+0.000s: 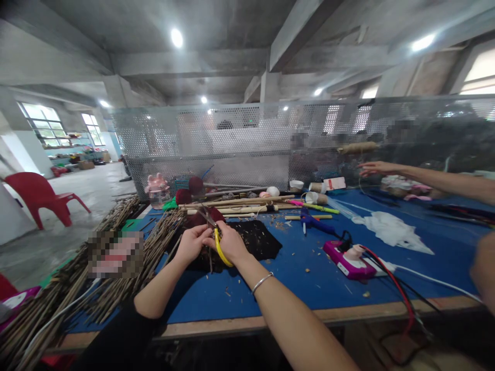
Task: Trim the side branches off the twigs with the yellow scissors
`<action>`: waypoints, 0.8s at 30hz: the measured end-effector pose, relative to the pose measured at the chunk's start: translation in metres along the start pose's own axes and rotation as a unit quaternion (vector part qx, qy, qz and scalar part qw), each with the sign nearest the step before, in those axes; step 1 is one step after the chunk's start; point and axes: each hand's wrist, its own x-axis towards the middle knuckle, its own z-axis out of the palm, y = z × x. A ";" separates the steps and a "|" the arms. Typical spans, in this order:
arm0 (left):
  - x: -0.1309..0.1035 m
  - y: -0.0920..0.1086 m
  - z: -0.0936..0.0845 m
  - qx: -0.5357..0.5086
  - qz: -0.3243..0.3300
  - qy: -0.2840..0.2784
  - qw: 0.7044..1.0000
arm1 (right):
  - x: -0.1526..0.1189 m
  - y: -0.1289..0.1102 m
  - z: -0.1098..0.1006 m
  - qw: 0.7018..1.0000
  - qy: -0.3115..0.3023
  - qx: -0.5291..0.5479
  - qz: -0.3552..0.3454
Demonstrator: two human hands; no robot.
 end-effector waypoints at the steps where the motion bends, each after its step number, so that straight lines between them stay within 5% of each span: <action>1: 0.000 0.000 0.000 -0.002 0.000 0.003 1.000 | 0.000 0.000 0.000 1.000 0.001 0.002 0.000; 24: 0.002 0.002 -0.001 -0.026 -0.029 0.011 0.999 | -0.001 0.000 0.002 1.000 0.004 -0.003 0.020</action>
